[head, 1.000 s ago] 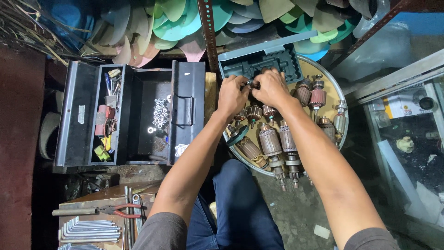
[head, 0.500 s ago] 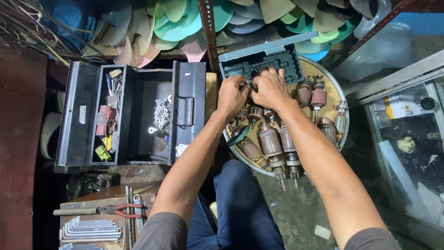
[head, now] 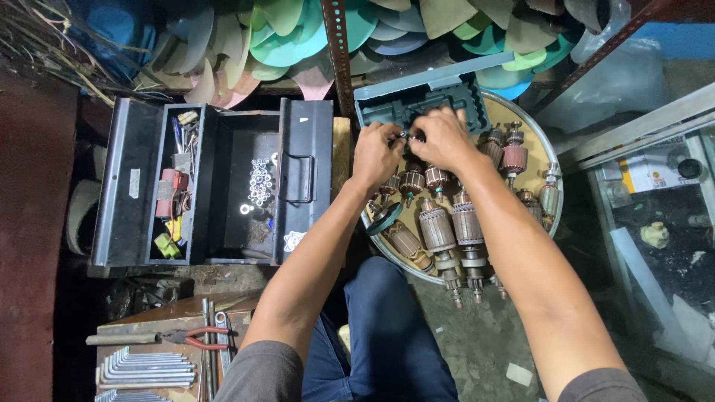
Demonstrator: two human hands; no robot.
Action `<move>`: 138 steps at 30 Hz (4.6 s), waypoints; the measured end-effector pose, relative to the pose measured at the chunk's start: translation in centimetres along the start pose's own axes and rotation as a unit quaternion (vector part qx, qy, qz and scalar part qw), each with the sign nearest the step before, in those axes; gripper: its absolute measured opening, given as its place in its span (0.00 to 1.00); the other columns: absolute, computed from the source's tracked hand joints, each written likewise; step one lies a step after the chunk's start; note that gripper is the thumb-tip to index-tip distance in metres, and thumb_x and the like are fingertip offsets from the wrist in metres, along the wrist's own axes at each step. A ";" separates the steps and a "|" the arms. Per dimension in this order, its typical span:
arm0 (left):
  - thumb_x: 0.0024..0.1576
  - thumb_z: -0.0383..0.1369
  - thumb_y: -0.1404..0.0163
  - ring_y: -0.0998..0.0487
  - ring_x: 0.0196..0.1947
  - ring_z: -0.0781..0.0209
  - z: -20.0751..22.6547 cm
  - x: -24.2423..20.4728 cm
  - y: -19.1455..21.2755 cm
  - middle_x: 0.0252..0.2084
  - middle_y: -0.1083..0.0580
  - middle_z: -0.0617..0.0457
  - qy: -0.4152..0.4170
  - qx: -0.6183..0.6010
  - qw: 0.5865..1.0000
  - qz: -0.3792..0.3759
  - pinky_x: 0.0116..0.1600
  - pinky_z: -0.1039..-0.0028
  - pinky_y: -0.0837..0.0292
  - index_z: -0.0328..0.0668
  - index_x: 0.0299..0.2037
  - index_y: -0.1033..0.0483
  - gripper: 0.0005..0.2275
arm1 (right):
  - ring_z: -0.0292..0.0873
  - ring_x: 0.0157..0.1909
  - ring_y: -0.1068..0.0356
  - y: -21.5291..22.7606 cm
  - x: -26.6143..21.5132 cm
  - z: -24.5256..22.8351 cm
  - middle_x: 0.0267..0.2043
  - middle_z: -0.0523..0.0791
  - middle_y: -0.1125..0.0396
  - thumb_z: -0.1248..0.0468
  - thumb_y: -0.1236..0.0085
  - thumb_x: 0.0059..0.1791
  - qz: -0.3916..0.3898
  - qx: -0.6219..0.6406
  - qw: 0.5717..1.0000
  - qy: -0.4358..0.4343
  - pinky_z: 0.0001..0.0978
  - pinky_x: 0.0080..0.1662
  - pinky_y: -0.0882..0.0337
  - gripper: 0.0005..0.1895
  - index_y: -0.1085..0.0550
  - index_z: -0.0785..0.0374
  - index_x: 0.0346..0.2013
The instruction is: Searching for and inspecting small metal parts within a toolbox and a plastic case.
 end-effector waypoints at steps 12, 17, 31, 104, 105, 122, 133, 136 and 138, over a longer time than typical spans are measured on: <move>0.52 0.38 0.41 0.27 0.48 0.46 -0.1 0.0 -1.0 0.42 0.31 0.53 -0.038 0.167 0.984 -0.052 0.54 0.57 0.26 0.59 0.41 0.16 0.08 | 0.56 0.60 0.36 0.8 -0.6 0.0 0.45 0.48 0.29 0.47 0.42 0.46 -0.017 -0.006 1.000 -0.023 0.60 0.61 0.38 0.13 0.19 0.46 0.39; 0.51 0.39 0.41 0.28 0.50 0.47 -0.4 0.3 -1.4 0.44 0.31 0.55 -0.016 0.164 0.984 -0.063 0.55 0.58 0.27 0.60 0.43 0.17 0.10 | 0.55 0.60 0.36 1.5 -0.9 -0.5 0.44 0.49 0.29 0.48 0.41 0.45 -0.019 0.001 0.999 -0.026 0.61 0.62 0.38 0.13 0.19 0.46 0.40; 0.54 0.35 0.45 0.26 0.47 0.46 -0.2 -0.5 -0.2 0.42 0.30 0.53 -0.034 0.120 0.992 -0.024 0.55 0.60 0.27 0.52 0.44 0.21 0.09 | 0.59 0.54 0.33 2.9 -1.6 -0.4 0.42 0.51 0.29 0.59 0.41 0.47 0.040 0.055 0.998 0.002 0.60 0.55 0.34 0.10 0.20 0.53 0.42; 0.55 0.23 0.40 0.20 0.34 0.64 -7.5 -15.2 22.2 0.35 0.24 0.51 0.060 -0.323 0.905 0.269 0.39 0.75 0.24 0.39 0.46 0.19 0.10 | 0.41 0.44 0.24 2.7 0.1 -32.0 0.47 0.55 0.25 0.77 0.46 0.50 -0.208 0.549 0.807 0.071 0.30 0.48 0.21 0.19 0.30 0.74 0.56; 0.55 0.23 0.39 0.20 0.33 0.64 -6.2 -16.0 21.9 0.35 0.25 0.51 0.037 -0.333 0.906 0.259 0.37 0.75 0.24 0.38 0.46 0.19 0.10 | 0.40 0.44 0.23 3.5 -1.9 -31.6 0.48 0.54 0.25 0.76 0.45 0.50 -0.184 0.589 0.785 0.056 0.29 0.48 0.21 0.19 0.29 0.74 0.56; 0.55 0.23 0.39 0.18 0.32 0.65 11.1 -30.1 20.0 0.35 0.23 0.47 -0.025 -0.397 0.903 0.162 0.38 0.79 0.24 0.27 0.49 0.21 0.12 | 0.46 0.39 0.21 7.1 -25.0 -27.1 0.44 0.58 0.24 0.78 0.42 0.48 -0.017 0.730 0.677 0.091 0.33 0.42 0.19 0.19 0.29 0.77 0.54; 0.59 0.20 0.45 0.17 0.34 0.59 12.0 -33.6 18.2 0.39 0.22 0.42 0.079 -0.638 0.763 0.068 0.39 0.81 0.20 0.22 0.51 0.24 0.11 | 0.36 0.34 0.24 10.0 -33.8 -29.2 0.34 0.50 0.25 0.78 0.35 0.45 0.091 0.629 0.762 0.122 0.23 0.34 0.22 0.19 0.24 0.73 0.50; 0.60 0.24 0.45 0.17 0.35 0.59 11.9 -34.0 18.2 0.40 0.20 0.42 0.112 -0.649 0.752 0.027 0.39 0.81 0.20 0.26 0.52 0.22 0.12 | 0.32 0.33 0.29 10.5 -34.8 -29.8 0.33 0.45 0.27 0.74 0.31 0.43 0.151 0.540 0.818 0.128 0.22 0.37 0.24 0.16 0.21 0.68 0.46; 0.61 0.25 0.45 0.17 0.34 0.60 11.8 -33.9 18.0 0.39 0.20 0.43 0.133 -0.651 0.747 0.006 0.40 0.80 0.21 0.27 0.53 0.22 0.12 | 0.34 0.33 0.28 10.5 -34.8 -29.8 0.33 0.47 0.28 0.74 0.30 0.43 0.174 0.516 0.827 0.139 0.25 0.37 0.24 0.15 0.19 0.67 0.45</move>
Point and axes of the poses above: each hand's wrist, its own x-axis towards the middle knuckle, its own y-axis out of the back of the hand, z = x × y, the point moved 1 cm from there along x, towards the middle knuckle
